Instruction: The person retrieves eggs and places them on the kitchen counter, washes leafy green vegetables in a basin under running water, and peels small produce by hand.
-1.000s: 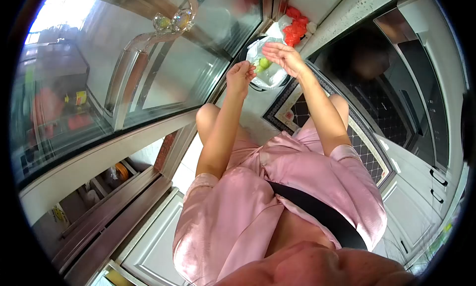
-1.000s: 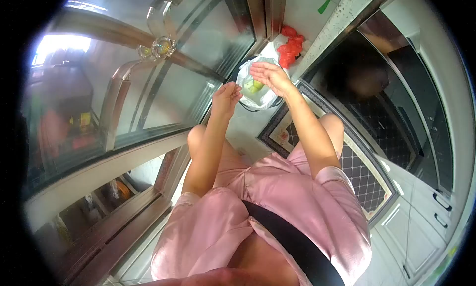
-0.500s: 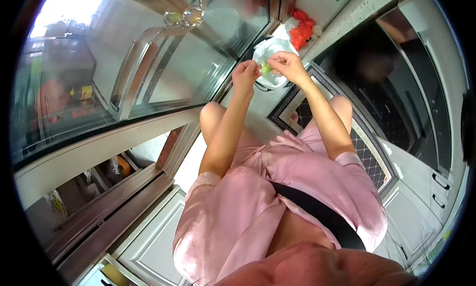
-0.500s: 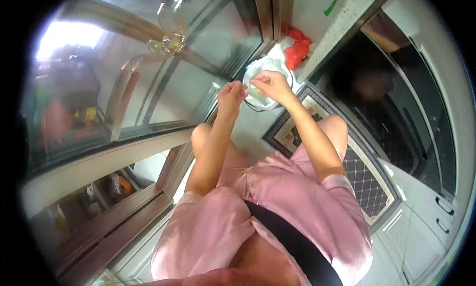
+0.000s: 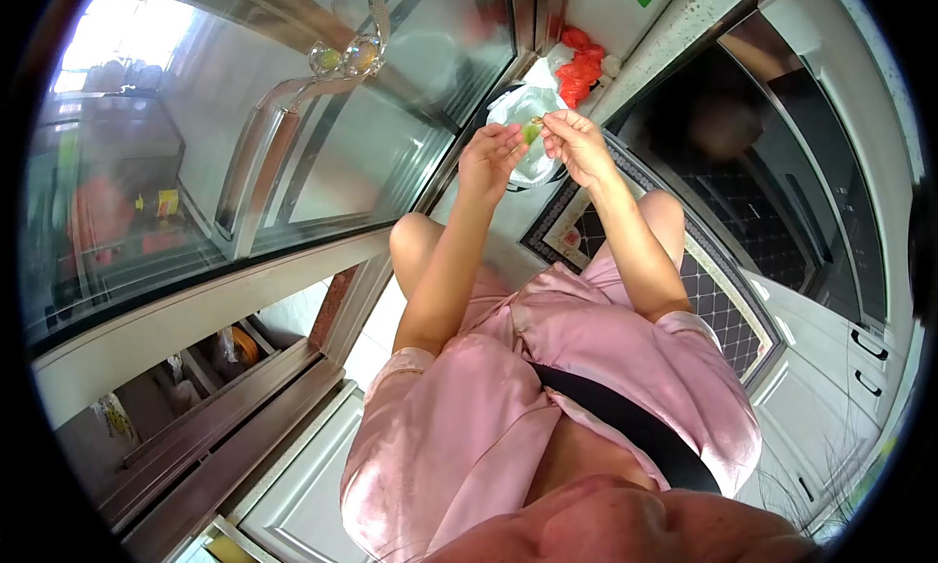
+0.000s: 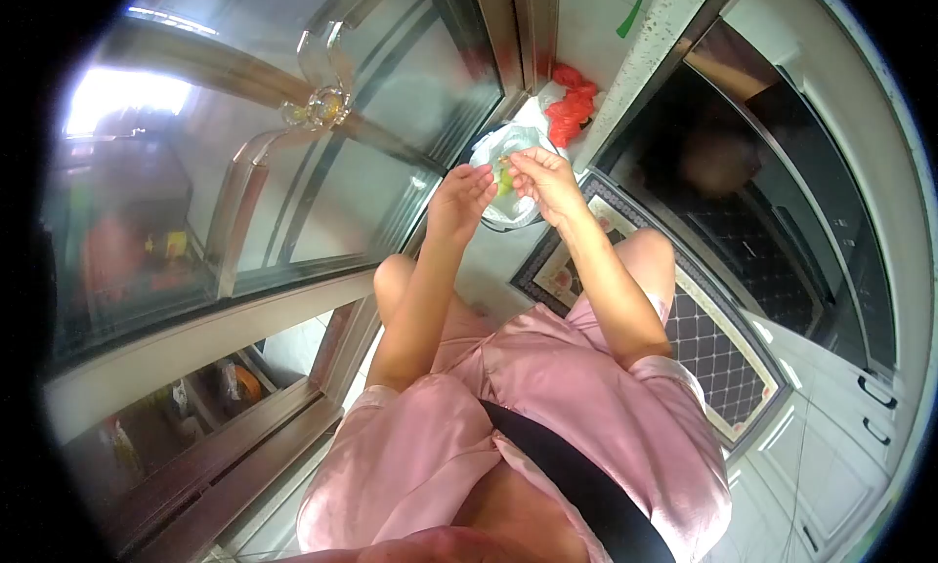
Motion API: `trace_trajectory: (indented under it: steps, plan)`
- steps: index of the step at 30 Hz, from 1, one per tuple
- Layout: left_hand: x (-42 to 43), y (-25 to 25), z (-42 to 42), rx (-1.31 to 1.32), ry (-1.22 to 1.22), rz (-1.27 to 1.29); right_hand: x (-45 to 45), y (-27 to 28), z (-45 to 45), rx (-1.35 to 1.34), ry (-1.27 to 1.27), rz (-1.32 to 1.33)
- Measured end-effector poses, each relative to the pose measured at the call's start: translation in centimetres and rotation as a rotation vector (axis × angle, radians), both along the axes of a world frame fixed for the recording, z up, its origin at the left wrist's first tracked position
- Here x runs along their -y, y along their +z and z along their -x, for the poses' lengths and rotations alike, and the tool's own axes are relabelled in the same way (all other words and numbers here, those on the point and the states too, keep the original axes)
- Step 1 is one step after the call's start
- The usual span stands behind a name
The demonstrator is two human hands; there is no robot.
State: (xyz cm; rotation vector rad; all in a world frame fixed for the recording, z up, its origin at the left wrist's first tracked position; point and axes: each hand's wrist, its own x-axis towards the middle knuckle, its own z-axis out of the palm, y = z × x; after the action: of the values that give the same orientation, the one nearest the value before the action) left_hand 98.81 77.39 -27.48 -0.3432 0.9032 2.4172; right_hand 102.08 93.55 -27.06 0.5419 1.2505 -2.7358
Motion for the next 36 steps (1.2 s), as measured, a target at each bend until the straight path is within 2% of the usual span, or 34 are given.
trace_trajectory:
  steps: [2,5,7,9,11,12,13,14,15,16,17,19,20,23,25,29,31,36]
  plan:
    - [-0.2,0.4,-0.2,-0.025,-0.045,-0.081,0.3,0.2,-0.1,-0.011,0.003,0.035]
    - [-1.7,1.3,-0.7,-0.155,-0.128,0.064,0.9,0.6,0.0,-0.037,0.01,0.104]
    - [-2.4,1.8,-0.9,-0.273,-0.062,0.304,1.5,1.1,-0.2,-0.019,0.035,0.137]
    - [-2.5,2.3,-1.1,-0.287,0.001,0.357,1.6,1.1,-0.5,-0.063,0.052,0.159]
    - [-2.0,2.6,-0.9,-0.392,0.001,0.565,1.6,1.8,-0.5,0.006,0.068,-0.215]
    - [-1.9,2.3,-0.7,-0.397,0.0,0.564,1.6,2.1,-0.5,-0.077,-0.013,-0.385]
    - [-1.7,1.8,-0.5,-0.55,-0.007,0.683,1.3,2.4,-0.3,-0.08,-0.016,-0.385]
    - [-1.6,1.3,-0.3,-0.702,-0.014,0.8,0.9,2.7,-0.2,-0.183,0.015,-0.506]
    - [-1.5,2.0,-0.3,-0.705,-0.018,0.8,0.5,3.1,0.0,-0.285,0.045,-0.626]
    - [-1.4,2.8,-0.4,-0.824,-0.053,0.935,0.1,3.7,0.2,-0.316,0.118,-0.774]
    - [-1.4,3.4,-0.6,-0.945,-0.087,1.069,0.0,4.2,0.2,-0.314,0.113,-0.774]
    - [-1.5,3.4,-0.7,-1.034,-0.083,1.136,-0.3,4.9,0.4,-0.299,0.209,-0.977]
    - [-1.6,3.5,-0.7,-1.12,-0.073,1.206,-0.5,4.9,0.5,-0.303,0.207,-0.98]
    - [-1.5,4.1,-1.1,-1.097,-0.121,1.219,-1.2,4.8,0.6,-0.28,0.272,-0.894]
    - [-1.3,4.1,-1.2,-1.115,-0.133,1.21,-1.6,5.1,0.5,-0.252,0.344,-0.697]
    - [-1.0,4.0,-1.2,-1.182,-0.152,1.204,-1.9,4.9,0.4,-0.263,0.378,-0.779]
    - [-0.8,4.0,-1.3,-1.21,-0.146,1.193,-1.9,5.0,0.4,-0.3,0.424,-0.922]
    - [-0.5,4.0,-1.3,-1.308,-0.148,1.23,-1.8,6.2,0.3,-0.311,0.468,-0.969]
